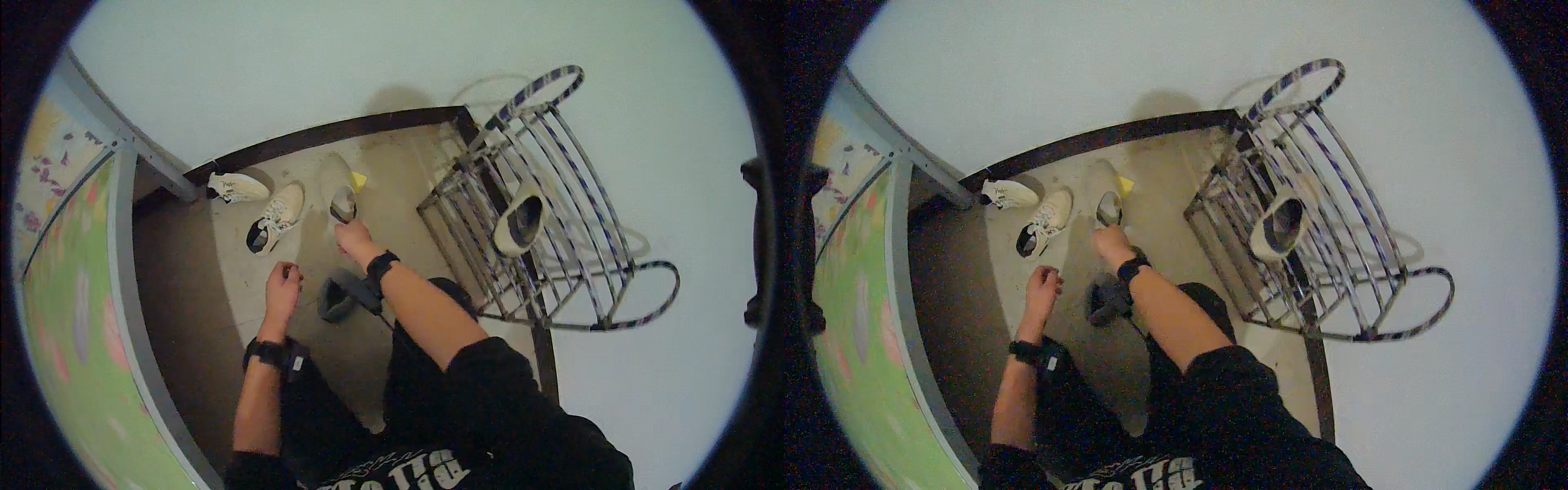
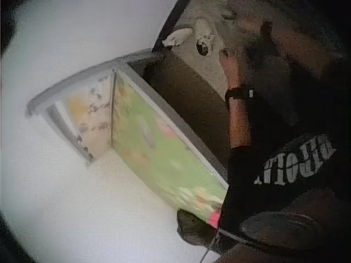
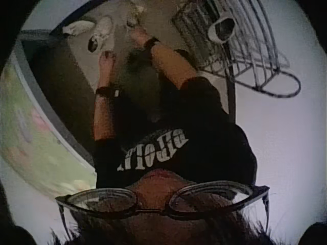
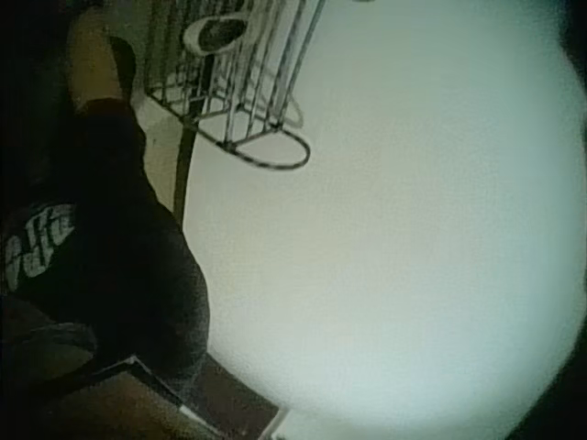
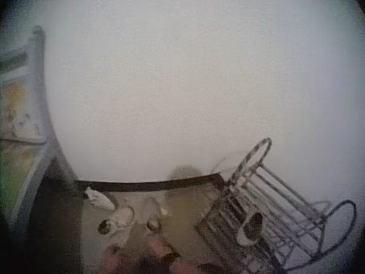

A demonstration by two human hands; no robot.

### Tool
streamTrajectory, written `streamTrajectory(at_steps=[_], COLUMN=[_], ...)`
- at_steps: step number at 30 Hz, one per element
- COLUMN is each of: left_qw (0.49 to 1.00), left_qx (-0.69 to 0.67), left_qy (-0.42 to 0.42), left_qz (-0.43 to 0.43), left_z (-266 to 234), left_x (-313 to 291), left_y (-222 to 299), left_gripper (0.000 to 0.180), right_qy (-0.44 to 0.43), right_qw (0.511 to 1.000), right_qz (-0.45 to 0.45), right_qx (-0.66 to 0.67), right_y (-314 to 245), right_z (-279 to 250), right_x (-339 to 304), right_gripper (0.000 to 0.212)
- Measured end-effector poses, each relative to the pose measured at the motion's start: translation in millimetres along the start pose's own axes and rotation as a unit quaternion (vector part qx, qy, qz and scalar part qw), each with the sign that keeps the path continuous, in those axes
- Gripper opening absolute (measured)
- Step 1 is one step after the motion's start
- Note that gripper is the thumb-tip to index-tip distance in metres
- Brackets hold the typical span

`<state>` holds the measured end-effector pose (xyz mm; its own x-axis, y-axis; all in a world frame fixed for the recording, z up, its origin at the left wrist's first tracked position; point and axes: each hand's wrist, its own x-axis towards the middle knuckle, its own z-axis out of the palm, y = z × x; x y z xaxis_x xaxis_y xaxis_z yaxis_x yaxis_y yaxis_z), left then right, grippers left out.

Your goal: The person assembles a metal shoe rack by connecting rods and curved side pieces on a bed, then places it on the floor and arranges several pairs of shoes on its shelves. The person also moves a cardboard box and a plastic basket on the bed.

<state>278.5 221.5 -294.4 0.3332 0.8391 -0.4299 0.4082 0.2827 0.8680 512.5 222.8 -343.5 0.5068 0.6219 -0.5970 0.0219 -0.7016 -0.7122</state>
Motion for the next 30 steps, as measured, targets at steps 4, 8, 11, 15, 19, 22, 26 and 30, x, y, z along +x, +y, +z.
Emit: streamTrajectory(at_steps=[4, 8, 11, 15, 19, 22, 26, 30], left_qw=[0.994, 0.984, 0.981, 0.97, 0.991, 0.996, 0.964, 0.973], left_qx=[0.105, 0.167, 0.179, 0.228, 0.13, 0.075, 0.259, 0.214], left_qy=[0.006, 0.048, 0.037, -0.082, -0.039, -0.015, -0.063, -0.05], left_qz=[0.008, -0.03, -0.071, -0.027, 0.021, -0.05, -0.007, 0.068], left_z=[-26.4, -52.2, -55.4, -44.8, -30.3, -25.1, -27.2, -22.4], left_x=[-13.1, -23.3, -33.9, -35.0, -32.6, -39.7, -37.5, -5.3], left_y=[-2.9, 9.0, 32.9, 69.1, 75.7, 66.8, 62.8, 63.0], left_gripper=[0.027, 0.028, 0.03, 0.032, 0.034, 0.033, 0.028, 0.029], right_qy=[0.001, 0.009, -0.002, 0.118, -0.015, -0.004, -0.046, 0.0], right_qw=[0.976, 0.982, 0.994, 0.909, 0.987, 0.986, 0.984, 0.94], right_qz=[0.147, 0.131, 0.108, 0.263, 0.144, 0.082, 0.023, 0.169], right_qx=[0.164, 0.136, -0.007, 0.3, 0.07, -0.142, -0.171, 0.297], right_y=[27.4, 75.9, 88.2, 74.5, 83.2, 102.2, 116.7, 48.9], right_z=[31.4, 60.3, 67.2, 57.4, 56.9, 79.7, 72.9, 44.7], right_x=[64.4, 111.4, 120.1, 107.3, 126.2, 171.2, 179.7, 101.8], right_gripper=[0.041, 0.042, 0.037, 0.03, 0.032, 0.03, 0.03, 0.03])
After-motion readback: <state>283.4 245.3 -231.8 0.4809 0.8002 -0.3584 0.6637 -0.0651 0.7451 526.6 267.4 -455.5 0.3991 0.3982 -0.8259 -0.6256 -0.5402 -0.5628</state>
